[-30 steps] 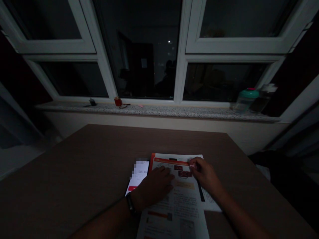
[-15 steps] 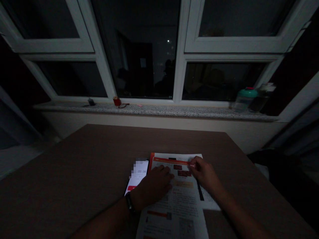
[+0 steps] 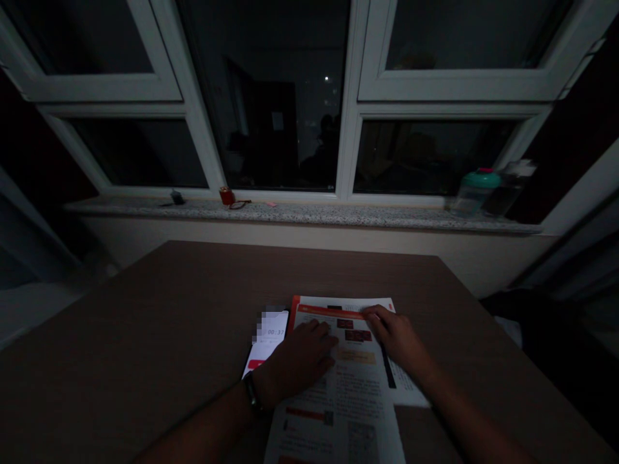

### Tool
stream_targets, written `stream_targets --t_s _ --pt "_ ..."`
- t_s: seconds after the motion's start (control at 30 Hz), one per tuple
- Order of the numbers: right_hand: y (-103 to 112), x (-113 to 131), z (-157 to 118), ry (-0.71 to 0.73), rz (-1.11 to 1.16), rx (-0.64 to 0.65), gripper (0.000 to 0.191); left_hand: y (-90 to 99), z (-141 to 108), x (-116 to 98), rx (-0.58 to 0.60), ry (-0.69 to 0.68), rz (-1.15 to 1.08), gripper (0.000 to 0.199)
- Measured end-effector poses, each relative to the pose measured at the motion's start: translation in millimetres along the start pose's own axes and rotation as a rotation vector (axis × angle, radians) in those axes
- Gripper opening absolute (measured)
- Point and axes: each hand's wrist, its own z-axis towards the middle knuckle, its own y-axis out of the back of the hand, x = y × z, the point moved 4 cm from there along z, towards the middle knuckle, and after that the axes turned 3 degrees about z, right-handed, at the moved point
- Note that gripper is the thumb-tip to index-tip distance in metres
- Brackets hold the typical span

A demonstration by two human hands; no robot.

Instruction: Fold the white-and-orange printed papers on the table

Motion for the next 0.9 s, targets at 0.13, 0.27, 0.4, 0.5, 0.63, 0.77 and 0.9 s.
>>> stream_targets --t_s 0.13,0.27,0.4,0.5,0.63,0.77,0.9 --pt "1.9 -1.5 -1.3 0.002 -0.100 -0.077 0.033 -2.2 -0.6 1.7 -0.020 0.005 -0.029 0.031" --pt "-0.8 -3.1 -3.9 -0.011 -0.192 -0.103 0.039 -7.2 -2.7 4.6 -0.035 0.004 -0.071 0.037" --pt "-4.0 -5.0 -6.3 -0.030 -0.238 -0.117 0.047 -9.5 -3.8 6.0 -0.048 -0.008 -0.100 0.041" --pt "-4.7 -6.9 -6.5 -0.043 -0.263 -0.120 0.047 -9.3 -3.3 6.1 -0.032 -0.003 -0.099 0.041" --pt "-5.3 -8.7 -6.1 -0.035 -0.260 -0.099 0.045 -7.8 -2.6 5.5 -0.030 -0.005 -0.096 0.041" --pt "-5.7 -8.9 -5.5 -0.029 -0.227 -0.098 0.043 -7.1 -2.7 4.8 -0.043 -0.006 -0.101 0.040" --pt "-6.0 -7.8 -4.7 -0.035 -0.213 -0.092 0.041 -7.3 -2.6 4.7 -0.031 0.000 -0.099 0.041"
